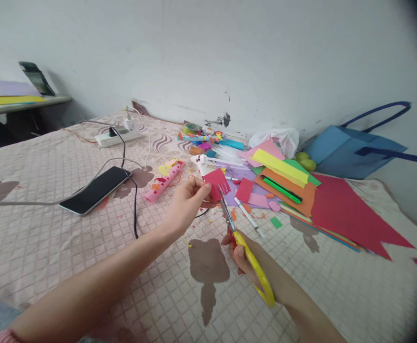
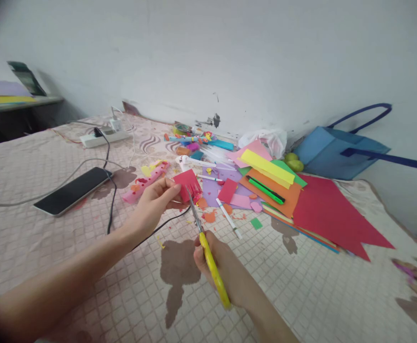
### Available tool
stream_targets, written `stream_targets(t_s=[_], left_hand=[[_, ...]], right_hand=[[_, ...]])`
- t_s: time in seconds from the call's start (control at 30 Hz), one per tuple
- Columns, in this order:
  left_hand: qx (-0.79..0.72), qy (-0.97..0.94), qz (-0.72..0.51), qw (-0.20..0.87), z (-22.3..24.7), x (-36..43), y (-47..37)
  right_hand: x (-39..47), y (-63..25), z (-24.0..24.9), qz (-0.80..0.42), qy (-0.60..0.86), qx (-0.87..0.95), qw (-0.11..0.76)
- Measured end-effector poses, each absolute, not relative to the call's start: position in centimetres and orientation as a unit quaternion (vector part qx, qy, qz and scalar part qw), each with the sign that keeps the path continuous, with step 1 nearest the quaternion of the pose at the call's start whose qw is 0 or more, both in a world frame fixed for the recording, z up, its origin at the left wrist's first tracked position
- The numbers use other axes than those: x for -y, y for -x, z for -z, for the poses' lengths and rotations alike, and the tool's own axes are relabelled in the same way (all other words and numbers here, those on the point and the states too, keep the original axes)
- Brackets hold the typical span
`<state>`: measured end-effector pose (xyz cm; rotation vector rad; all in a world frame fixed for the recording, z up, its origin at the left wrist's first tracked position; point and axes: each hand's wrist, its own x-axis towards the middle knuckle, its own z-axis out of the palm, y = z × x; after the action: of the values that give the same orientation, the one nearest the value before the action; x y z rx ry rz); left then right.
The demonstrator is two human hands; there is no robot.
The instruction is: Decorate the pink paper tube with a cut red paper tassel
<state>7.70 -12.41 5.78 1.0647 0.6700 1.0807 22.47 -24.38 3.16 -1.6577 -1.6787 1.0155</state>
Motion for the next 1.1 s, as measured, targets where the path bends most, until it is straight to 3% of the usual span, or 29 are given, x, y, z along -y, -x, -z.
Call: stream_targets(t_s=[1.1], left_hand=[[-0.293, -0.467, -0.471, 0.689, -6.39, 12.26, -7.35]], right_hand=[[23.79, -22.28, -3.35, -0.423, 0.648, 0.56, 0.295]])
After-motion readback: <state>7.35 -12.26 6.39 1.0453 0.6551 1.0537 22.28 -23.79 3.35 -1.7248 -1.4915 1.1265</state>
